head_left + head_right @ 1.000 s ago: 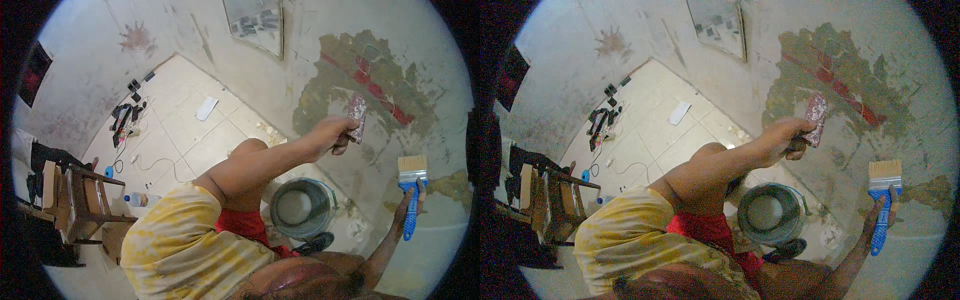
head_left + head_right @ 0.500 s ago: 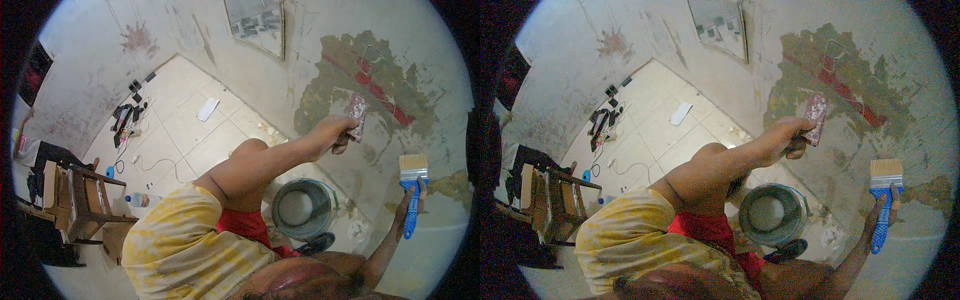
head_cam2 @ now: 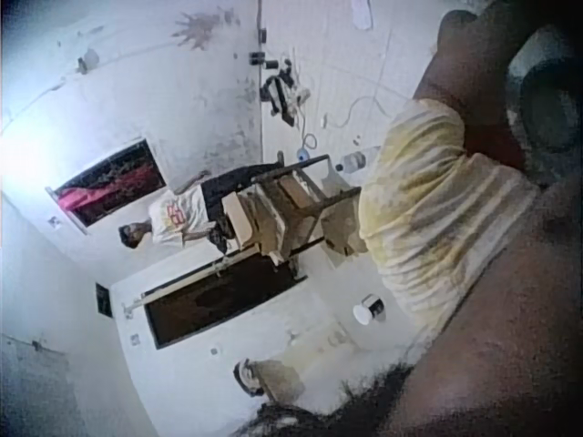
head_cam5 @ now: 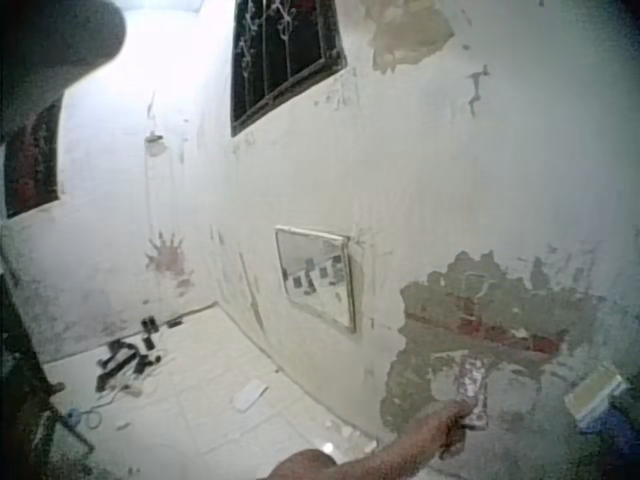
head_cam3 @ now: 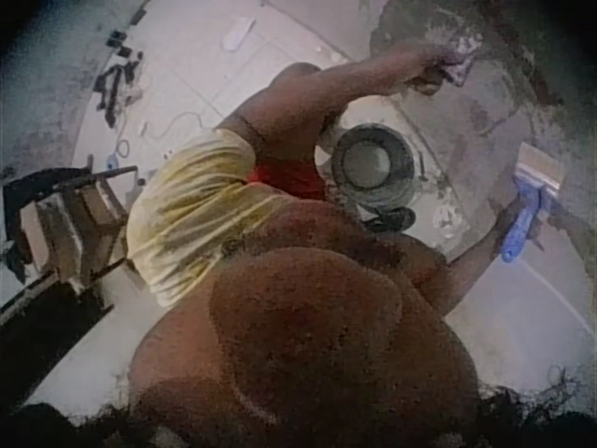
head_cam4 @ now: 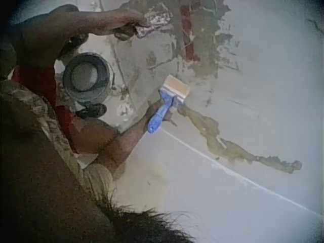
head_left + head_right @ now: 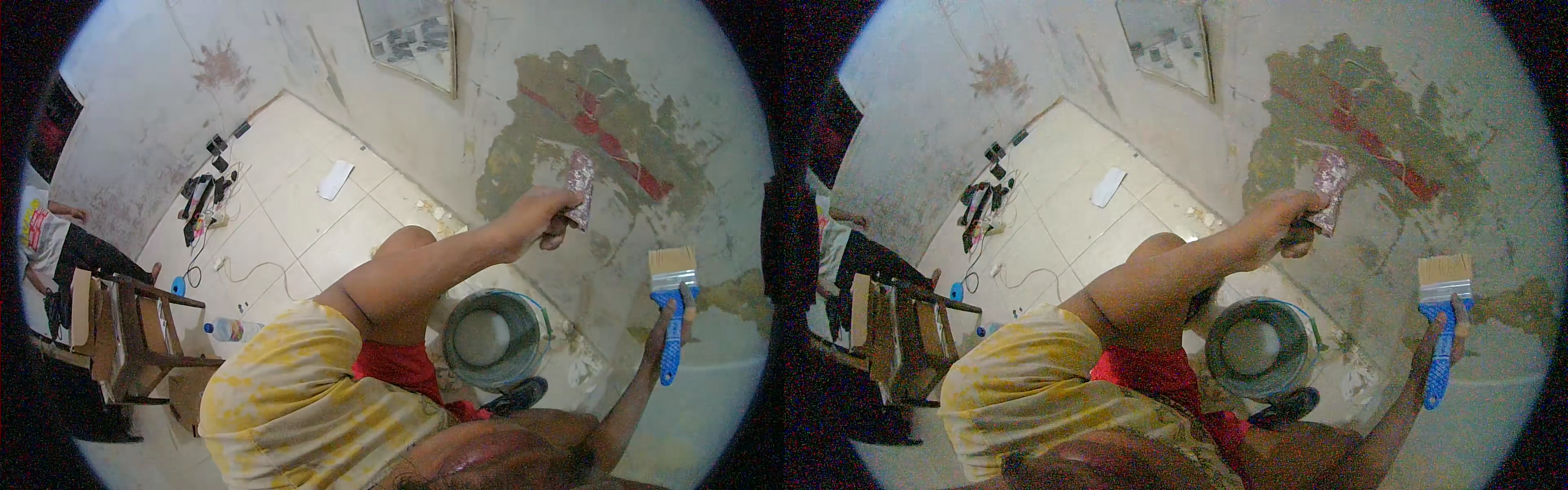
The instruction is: The person applies a liquid coating to a damaged wall using a large brush and a scraper after dipping the brush into a bucket of material.
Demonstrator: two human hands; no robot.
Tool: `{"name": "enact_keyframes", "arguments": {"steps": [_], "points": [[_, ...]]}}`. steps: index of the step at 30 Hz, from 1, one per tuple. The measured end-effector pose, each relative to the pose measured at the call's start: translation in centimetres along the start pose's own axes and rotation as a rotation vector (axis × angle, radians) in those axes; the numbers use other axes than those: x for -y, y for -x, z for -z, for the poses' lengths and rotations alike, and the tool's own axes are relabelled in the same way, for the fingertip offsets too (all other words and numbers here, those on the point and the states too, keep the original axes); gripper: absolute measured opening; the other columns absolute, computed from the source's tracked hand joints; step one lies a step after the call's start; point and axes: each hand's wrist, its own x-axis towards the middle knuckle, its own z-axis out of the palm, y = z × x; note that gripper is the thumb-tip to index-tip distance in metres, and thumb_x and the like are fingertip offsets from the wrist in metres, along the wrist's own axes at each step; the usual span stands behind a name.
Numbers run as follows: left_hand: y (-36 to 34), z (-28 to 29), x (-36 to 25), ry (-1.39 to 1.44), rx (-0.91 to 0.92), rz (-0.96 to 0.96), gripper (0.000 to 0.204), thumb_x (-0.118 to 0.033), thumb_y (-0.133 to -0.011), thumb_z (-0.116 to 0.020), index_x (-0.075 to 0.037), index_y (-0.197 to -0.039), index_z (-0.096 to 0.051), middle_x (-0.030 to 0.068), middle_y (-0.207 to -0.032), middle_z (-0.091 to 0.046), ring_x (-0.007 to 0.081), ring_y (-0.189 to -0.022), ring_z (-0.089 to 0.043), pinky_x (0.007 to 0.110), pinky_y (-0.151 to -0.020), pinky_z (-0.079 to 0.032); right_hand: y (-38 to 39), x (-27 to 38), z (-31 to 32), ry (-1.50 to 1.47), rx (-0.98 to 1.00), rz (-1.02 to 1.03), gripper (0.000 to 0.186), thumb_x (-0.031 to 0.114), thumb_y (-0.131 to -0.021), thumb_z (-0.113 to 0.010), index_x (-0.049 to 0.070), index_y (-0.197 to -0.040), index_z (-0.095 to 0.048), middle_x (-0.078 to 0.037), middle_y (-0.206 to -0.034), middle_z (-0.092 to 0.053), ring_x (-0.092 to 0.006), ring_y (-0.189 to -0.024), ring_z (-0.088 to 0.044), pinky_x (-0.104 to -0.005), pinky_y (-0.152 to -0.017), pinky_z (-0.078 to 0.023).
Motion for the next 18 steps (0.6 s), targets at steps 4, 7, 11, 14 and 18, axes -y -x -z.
{"name": "enact_keyframes", "arguments": {"steps": [4,7,11,14,18], "points": [[0.1,0.6,-2.4,-0.179,-0.231,-0.083,0.034,-0.036,-0.098,-0.049,-0.008,-0.08,-0.056,0.0018,-0.064,-0.049,0.0112,-0.05,-0.043,0.029,-0.047,-0.034,-0.1,2.1,-0.2,-0.011,0.008,-0.153,0.04,0.026,-0.098,-0.057,-0.001,-0.127,-0.056,-0.015,-0.118,-0.062,-0.0248,-0.107,-0.058,-0.0371,-0.093,-0.046],[0.9,3.7,-8.0,-0.141,-0.597,-0.659,0.036,-0.039,-0.1,-0.045,-0.01,-0.082,-0.056,0.0005,-0.066,-0.047,0.0124,-0.056,-0.044,0.031,-0.053,-0.037,-0.3,0.2,-0.5,0.065,0.029,-0.187,0.042,0.029,-0.098,-0.059,-0.001,-0.127,-0.057,-0.016,-0.117,-0.062,-0.0244,-0.106,-0.058,-0.037,-0.093,-0.046],[12.2,8.3,-18.5,-0.147,-0.674,-1.481,0.024,-0.03,-0.101,-0.045,-0.013,-0.089,-0.057,-0.0008,-0.063,-0.049,0.0136,-0.053,-0.044,0.031,-0.054,-0.041,-0.8,2.7,0.6,0.043,0.046,-0.189,0.044,0.032,-0.097,-0.059,-0.001,-0.126,-0.057,-0.016,-0.117,-0.062,-0.0224,-0.103,-0.059,-0.036,-0.091,-0.047],[26.8,6.8,-24.8,-0.425,-1.004,-1.952,0.026,-0.037,-0.096,-0.05,-0.012,-0.091,-0.057,-0.0013,-0.067,-0.049,0.0108,-0.054,-0.045,0.029,-0.051,-0.043,-0.6,2.3,0.4,0.072,0.082,-0.286,0.044,0.033,-0.097,-0.059,0.0,-0.125,-0.057,-0.016,-0.116,-0.062,-0.0223,-0.102,-0.059,-0.0362,-0.09,-0.048],[36.2,2.8,-24.2,-0.555,-0.929,-2.051,0.063,-0.056,-0.087,-0.06,-0.007,-0.126,-0.056,-0.0072,-0.059,-0.02,0.0089,-0.047,-0.017,0.025,-0.053,-0.03,-0.3,2.6,-0.4,-0.11,-0.063,-0.062,0.041,0.031,-0.098,-0.058,0.0,-0.124,-0.058,-0.016,-0.116,-0.063,-0.0227,-0.103,-0.059,-0.037,-0.09,-0.048]]}}
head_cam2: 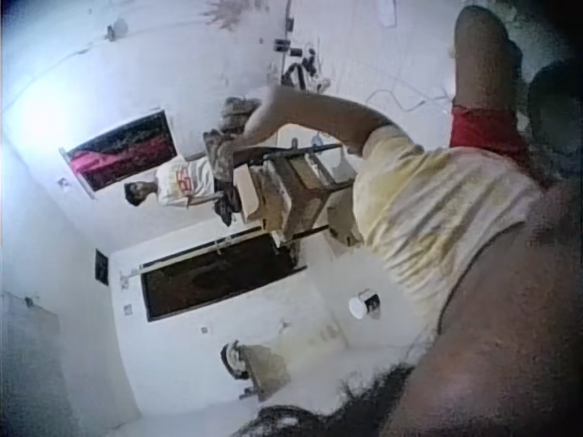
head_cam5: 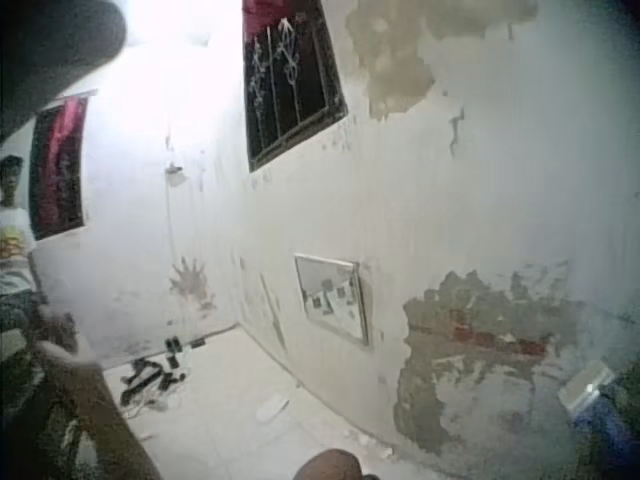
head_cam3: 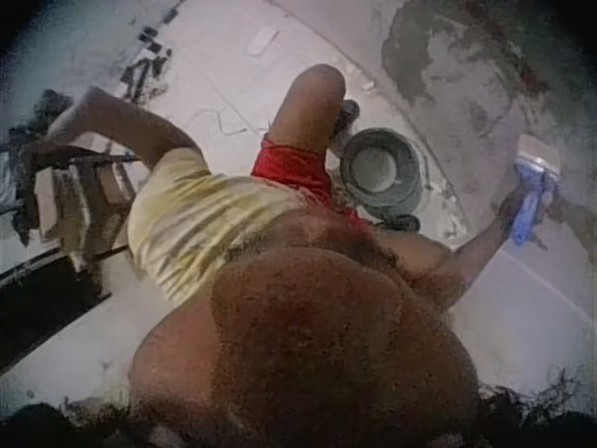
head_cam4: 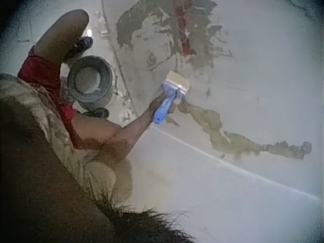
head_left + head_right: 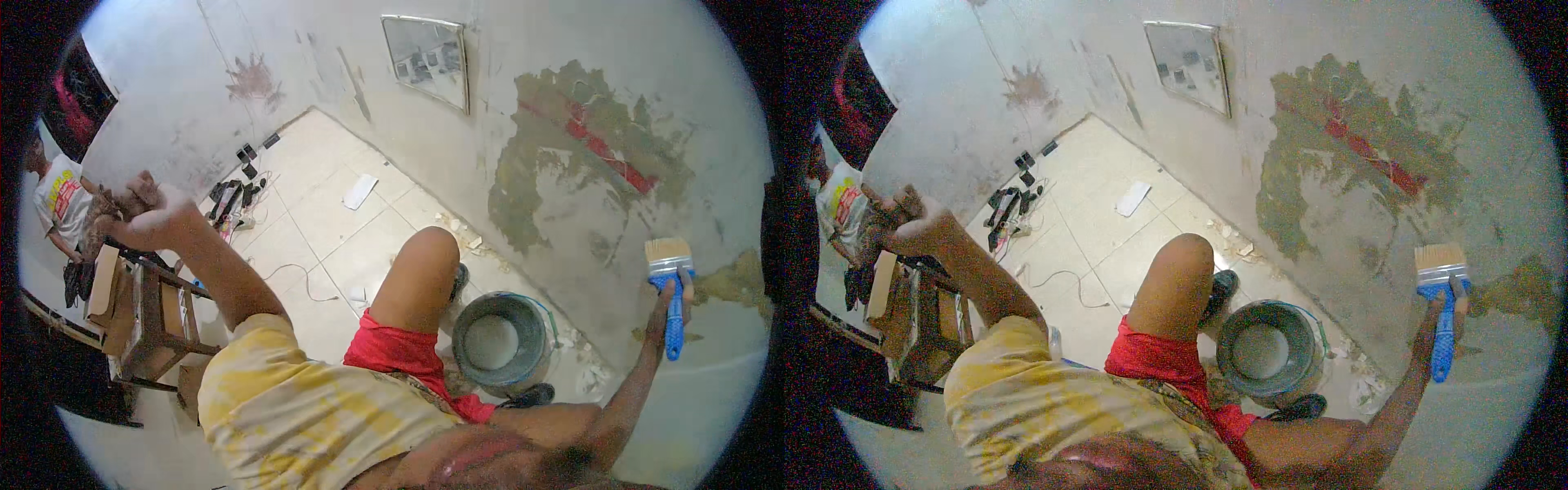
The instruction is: The person applies a liquid coating to a damaged wall using a large brush and a scraper after dipping the brush into a bucket of material.
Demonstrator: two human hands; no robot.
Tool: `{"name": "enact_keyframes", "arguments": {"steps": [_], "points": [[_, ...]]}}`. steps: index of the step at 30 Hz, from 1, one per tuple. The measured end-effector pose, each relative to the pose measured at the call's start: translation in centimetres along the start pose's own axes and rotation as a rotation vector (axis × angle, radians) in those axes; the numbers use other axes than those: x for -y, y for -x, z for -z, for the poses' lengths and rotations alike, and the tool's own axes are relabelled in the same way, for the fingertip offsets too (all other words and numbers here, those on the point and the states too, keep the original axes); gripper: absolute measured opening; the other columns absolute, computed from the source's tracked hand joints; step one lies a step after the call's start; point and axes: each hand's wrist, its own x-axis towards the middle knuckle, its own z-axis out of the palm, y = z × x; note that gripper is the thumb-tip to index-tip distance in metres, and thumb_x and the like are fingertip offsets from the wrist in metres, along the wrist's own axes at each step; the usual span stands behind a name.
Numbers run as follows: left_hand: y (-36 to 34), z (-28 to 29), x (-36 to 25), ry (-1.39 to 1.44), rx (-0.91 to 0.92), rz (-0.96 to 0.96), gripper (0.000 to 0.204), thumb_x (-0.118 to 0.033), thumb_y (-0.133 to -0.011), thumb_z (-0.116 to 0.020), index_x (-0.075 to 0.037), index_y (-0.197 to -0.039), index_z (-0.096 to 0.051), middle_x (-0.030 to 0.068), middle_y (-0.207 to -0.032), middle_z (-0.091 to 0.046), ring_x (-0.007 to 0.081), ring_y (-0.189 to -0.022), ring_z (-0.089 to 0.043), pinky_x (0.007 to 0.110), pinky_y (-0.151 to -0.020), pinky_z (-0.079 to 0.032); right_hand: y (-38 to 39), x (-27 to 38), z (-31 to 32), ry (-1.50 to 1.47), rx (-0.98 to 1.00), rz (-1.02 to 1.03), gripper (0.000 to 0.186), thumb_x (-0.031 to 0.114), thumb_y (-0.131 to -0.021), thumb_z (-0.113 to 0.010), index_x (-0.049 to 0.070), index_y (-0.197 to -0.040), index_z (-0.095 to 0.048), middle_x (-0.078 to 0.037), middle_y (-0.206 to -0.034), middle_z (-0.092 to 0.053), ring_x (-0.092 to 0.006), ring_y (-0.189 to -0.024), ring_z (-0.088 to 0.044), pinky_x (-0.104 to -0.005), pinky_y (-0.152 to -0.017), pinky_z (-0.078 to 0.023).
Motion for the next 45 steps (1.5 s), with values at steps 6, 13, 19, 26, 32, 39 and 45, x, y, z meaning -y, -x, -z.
{"name": "enact_keyframes", "arguments": {"steps": [6,13,19,26,32,39,45], "points": [[0.8,-1.3,-2.7,-0.013,-0.004,0.05,0.073,-0.053,-0.09,-0.056,-0.003,-0.142,-0.045,-0.0079,-0.057,-0.017,0.0084,-0.046,-0.015,0.025,-0.055,-0.03,-0.6,-0.8,0.2,0.103,0.039,-0.09,0.039,0.03,-0.098,-0.057,0.001,-0.124,-0.059,-0.016,-0.116,-0.063,-0.0242,-0.103,-0.059,-0.0376,-0.09,-0.048],[-1.2,-0.6,-3.6,-0.018,-0.02,-0.033,0.048,-0.05,-0.094,-0.051,-0.008,-0.117,-0.055,-0.0067,-0.057,-0.019,0.0096,-0.046,-0.014,0.026,-0.055,-0.03,-0.4,0.5,0.1,-0.086,0.093,-0.142,0.038,0.031,-0.099,-0.056,0.004,-0.124,-0.06,-0.017,-0.115,-0.064,-0.028,-0.101,-0.062,-0.0394,-0.087,-0.05],[0.6,-2.2,-4.0,-0.086,-0.153,-0.132,0.035,-0.05,-0.094,-0.05,-0.016,-0.088,-0.048,-0.0035,-0.06,-0.027,0.0124,-0.046,-0.018,0.03,-0.056,-0.033,-0.2,-0.1,0.5,-0.101,0.066,-0.151,0.035,0.024,-0.098,-0.058,0.0,-0.124,-0.058,-0.011,-0.106,-0.062,-0.0167,-0.092,-0.057,-0.0308,-0.08,-0.049],[1.0,-2.9,-3.9,-0.094,-0.203,-0.106,0.044,-0.055,-0.094,-0.048,-0.011,-0.095,-0.053,-0.0034,-0.058,-0.025,0.0122,-0.046,-0.018,0.03,-0.058,-0.034,-0.2,0.7,0.1,-0.172,0.004,-0.071,0.036,0.025,-0.099,-0.058,0.0,-0.124,-0.058,-0.011,-0.106,-0.063,-0.017,-0.092,-0.059,-0.0316,-0.08,-0.05],[1.0,-2.6,-3.5,-0.126,-0.019,-0.133,0.067,-0.059,-0.092,-0.05,0.0,-0.124,-0.054,-0.0048,-0.056,-0.022,0.0114,-0.045,-0.02,0.028,-0.053,-0.031,0.0,0.5,0.6,-0.123,0.059,-0.096,0.035,0.024,-0.098,-0.058,0.001,-0.125,-0.059,-0.016,-0.12,-0.063,-0.0254,-0.107,-0.061,-0.0373,-0.089,-0.051],[5.6,3.2,5.1,-0.249,0.099,0.066,0.032,-0.041,-0.094,-0.058,-0.009,-0.091,-0.057,-0.0034,-0.059,-0.036,0.0087,-0.049,-0.031,0.025,-0.046,-0.026,0.3,0.8,-0.1,-0.151,0.055,-0.064,0.036,0.024,-0.099,-0.057,0.0,-0.126,-0.057,-0.013,-0.109,-0.063,-0.0181,-0.092,-0.06,-0.0317,-0.079,-0.052],[24.7,7.9,6.9,-0.482,0.269,1.054,0.04,-0.044,-0.098,-0.054,-0.005,-0.094,-0.061,-0.0039,-0.062,-0.042,0.0071,-0.048,-0.036,0.026,-0.044,-0.028,-0.1,1.6,0.7,-0.17,0.064,-0.092,0.036,0.024,-0.099,-0.057,-0.001,-0.126,-0.057,-0.012,-0.107,-0.062,-0.0181,-0.093,-0.059,-0.0322,-0.08,-0.051]]}}
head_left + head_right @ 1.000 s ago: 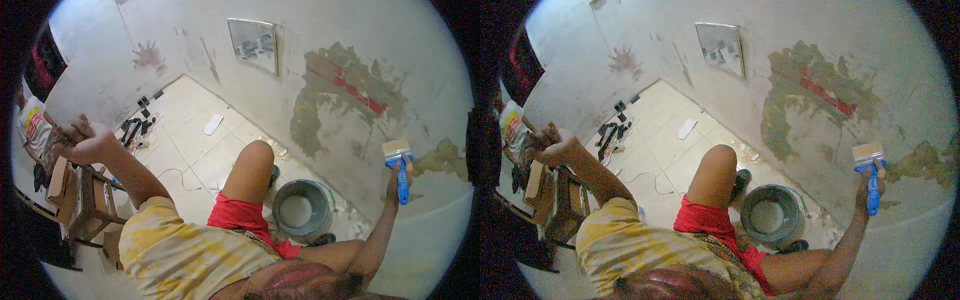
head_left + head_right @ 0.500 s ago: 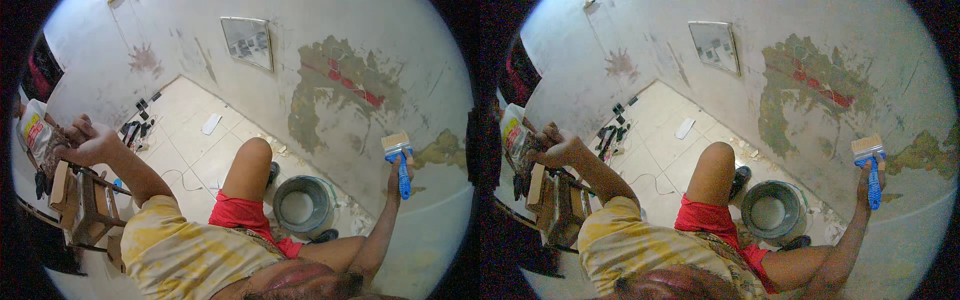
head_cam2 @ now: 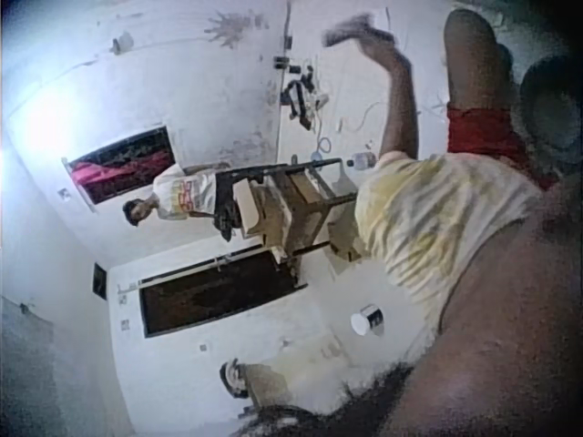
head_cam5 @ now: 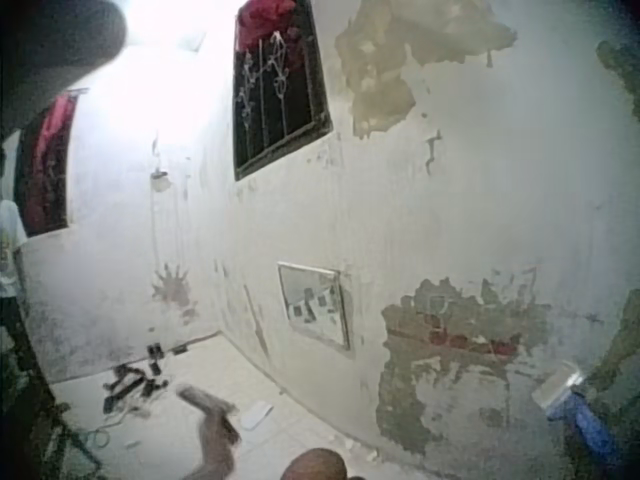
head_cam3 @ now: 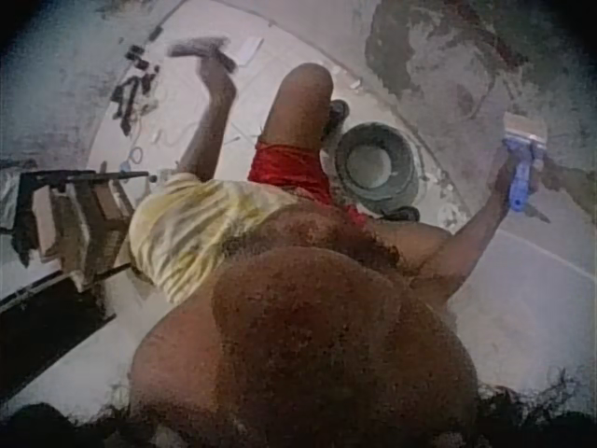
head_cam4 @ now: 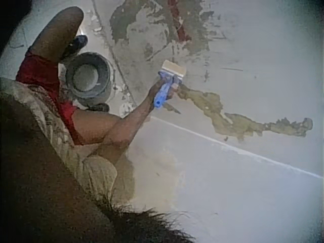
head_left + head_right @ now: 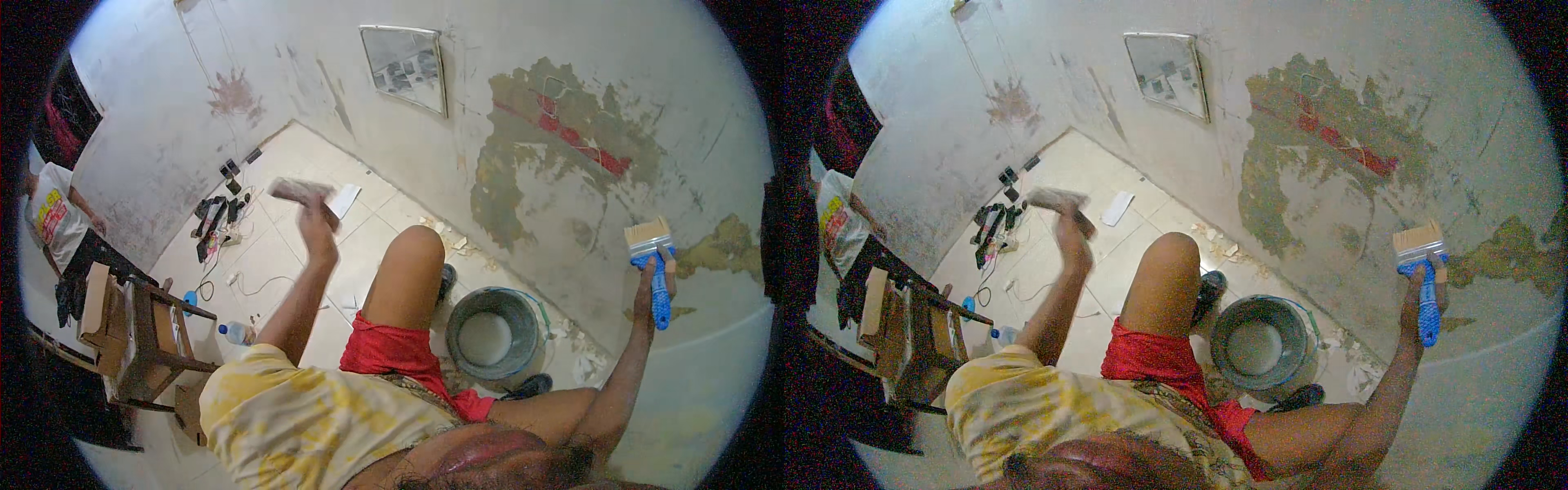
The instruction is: The person applies a liquid coating to a damaged wall using a large brush and a scraper after dipping the brush into a bucket of material.
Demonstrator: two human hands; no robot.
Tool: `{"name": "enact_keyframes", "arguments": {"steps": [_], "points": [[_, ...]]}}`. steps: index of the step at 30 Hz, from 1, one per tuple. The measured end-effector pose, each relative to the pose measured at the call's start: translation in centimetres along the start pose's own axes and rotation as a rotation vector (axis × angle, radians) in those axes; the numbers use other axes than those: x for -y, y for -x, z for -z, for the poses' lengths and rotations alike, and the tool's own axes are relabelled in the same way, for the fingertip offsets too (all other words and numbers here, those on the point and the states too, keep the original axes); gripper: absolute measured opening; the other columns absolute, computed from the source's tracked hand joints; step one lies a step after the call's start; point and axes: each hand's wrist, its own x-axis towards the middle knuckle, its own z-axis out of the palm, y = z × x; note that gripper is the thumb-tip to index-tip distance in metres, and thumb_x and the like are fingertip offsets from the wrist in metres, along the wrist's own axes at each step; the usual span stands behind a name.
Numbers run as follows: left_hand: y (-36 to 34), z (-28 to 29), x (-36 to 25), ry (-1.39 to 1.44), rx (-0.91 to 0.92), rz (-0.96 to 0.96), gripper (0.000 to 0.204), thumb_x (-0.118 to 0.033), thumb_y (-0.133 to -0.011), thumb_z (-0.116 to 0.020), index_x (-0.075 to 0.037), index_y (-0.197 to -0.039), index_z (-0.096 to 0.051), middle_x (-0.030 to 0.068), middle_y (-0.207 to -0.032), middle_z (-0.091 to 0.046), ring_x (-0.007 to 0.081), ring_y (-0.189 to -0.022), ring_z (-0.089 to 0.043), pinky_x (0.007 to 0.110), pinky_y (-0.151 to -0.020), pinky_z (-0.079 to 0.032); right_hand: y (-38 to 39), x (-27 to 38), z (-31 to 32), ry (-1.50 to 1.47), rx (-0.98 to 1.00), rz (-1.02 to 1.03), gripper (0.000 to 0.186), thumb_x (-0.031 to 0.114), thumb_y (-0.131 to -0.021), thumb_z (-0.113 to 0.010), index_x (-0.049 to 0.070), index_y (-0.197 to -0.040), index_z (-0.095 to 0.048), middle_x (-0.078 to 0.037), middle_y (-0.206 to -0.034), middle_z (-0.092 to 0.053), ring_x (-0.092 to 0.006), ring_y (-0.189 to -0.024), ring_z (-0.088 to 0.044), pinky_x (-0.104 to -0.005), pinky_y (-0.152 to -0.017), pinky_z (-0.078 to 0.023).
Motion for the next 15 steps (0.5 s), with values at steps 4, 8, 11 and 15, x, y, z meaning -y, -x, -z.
{"name": "enact_keyframes", "arguments": {"steps": [4,8,11,15], "points": [[5.6,3.7,9.2,-0.202,0.125,0.481,0.047,-0.05,-0.096,-0.052,-0.005,-0.089,-0.06,-0.0026,-0.057,-0.039,0.0097,-0.046,-0.04,0.028,-0.043,-0.031,0.2,-0.3,0.1,-0.068,0.024,-0.069,0.037,0.024,-0.097,-0.06,0.002,-0.127,-0.059,-0.016,-0.117,-0.064,-0.0236,-0.103,-0.061,-0.0363,-0.086,-0.052],[7.7,7.8,12.4,-0.48,0.173,0.621,0.037,-0.037,-0.092,-0.054,-0.002,-0.084,-0.064,0.0005,-0.058,-0.048,0.0134,-0.046,-0.044,0.031,-0.044,-0.036,0.1,-0.3,-0.1,-0.034,0.002,-0.02,0.036,0.023,-0.098,-0.059,0.003,-0.127,-0.059,-0.016,-0.116,-0.065,-0.0233,-0.101,-0.062,-0.0363,-0.086,-0.052],[7.6,6.3,11.0,-0.565,0.219,0.787,0.033,-0.03,-0.087,-0.057,0.001,-0.082,-0.067,0.0035,-0.061,-0.055,0.0175,-0.047,-0.05,0.034,-0.048,-0.041,0.0,-1.4,0.4,0.057,-0.001,-0.006,0.038,0.027,-0.097,-0.06,0.004,-0.127,-0.059,-0.016,-0.115,-0.065,-0.0237,-0.101,-0.062,-0.0369,-0.084,-0.052],[5.3,6.9,7.0,-0.431,0.48,0.743,0.021,-0.023,-0.088,-0.056,-0.004,-0.081,-0.063,0.0002,-0.06,-0.046,0.014,-0.052,-0.045,0.031,-0.049,-0.036,0.4,4.4,-0.1,-0.05,0.049,-0.014,0.038,0.027,-0.098,-0.059,0.001,-0.126,-0.058,-0.015,-0.114,-0.064,-0.0222,-0.099,-0.061,-0.0357,-0.084,-0.052]]}}
